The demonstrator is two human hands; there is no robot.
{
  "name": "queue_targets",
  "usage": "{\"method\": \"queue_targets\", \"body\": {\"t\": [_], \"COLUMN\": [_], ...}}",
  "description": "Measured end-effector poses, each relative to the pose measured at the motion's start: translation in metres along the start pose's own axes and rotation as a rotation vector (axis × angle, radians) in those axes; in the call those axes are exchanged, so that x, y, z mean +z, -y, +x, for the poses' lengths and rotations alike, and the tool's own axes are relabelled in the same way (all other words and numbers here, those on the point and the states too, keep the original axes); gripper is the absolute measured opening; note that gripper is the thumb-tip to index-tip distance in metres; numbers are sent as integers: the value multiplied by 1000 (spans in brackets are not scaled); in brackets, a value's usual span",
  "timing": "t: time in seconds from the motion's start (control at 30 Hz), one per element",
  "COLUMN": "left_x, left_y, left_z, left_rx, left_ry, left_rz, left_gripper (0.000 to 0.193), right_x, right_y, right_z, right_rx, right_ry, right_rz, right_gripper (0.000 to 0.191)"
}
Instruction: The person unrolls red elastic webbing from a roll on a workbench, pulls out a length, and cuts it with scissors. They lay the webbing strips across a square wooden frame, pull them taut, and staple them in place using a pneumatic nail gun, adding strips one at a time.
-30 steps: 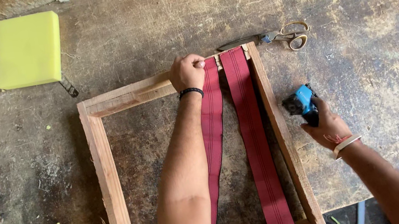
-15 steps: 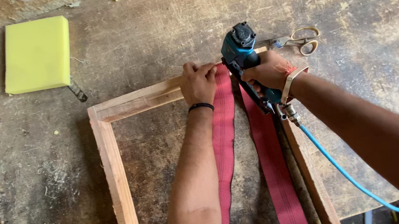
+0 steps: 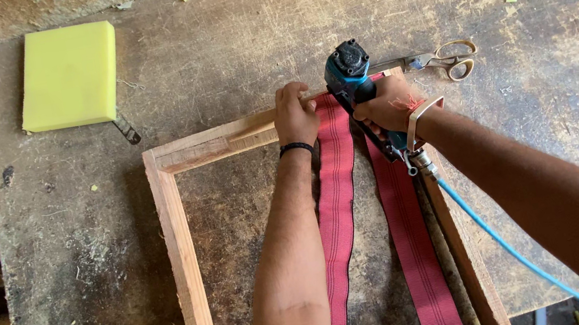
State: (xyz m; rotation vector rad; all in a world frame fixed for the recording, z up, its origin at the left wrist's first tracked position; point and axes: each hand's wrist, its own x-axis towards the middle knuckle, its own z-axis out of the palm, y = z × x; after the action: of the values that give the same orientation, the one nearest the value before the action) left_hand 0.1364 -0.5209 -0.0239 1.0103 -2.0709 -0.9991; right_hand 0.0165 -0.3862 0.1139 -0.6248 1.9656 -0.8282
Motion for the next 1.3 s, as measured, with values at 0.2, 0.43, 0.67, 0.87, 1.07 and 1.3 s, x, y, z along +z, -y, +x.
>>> {"method": "queue_targets", "body": {"t": [0.2, 0.43, 0.67, 0.87, 1.07, 1.3], "left_x": [-7, -9, -31, -75, -117, -156], "left_y": [-2, 0, -8, -74, -127, -140], "left_z": [4, 5, -21, -169, -233, -318], "left_rx": [98, 118, -131, -57, 6, -75], "left_ry": [-85, -88, 61, 172, 168, 226], "left_rz": [-72, -101, -234, -493, -262, -232], "left_gripper": [38, 31, 20, 66, 90, 43], "right_x": [10, 10, 23, 45, 78, 58], "right_y": [4, -3, -40, -54, -66, -95], "right_z": [3, -1, -43, -106, -179, -251], "right_rx": [46, 90, 181, 90, 80, -61], "right_ry": [14, 37, 81, 72, 131, 158], "right_rz": [-4, 6, 714, 870, 998, 1181], "right_gripper": [14, 21, 10, 15, 30, 38]}}
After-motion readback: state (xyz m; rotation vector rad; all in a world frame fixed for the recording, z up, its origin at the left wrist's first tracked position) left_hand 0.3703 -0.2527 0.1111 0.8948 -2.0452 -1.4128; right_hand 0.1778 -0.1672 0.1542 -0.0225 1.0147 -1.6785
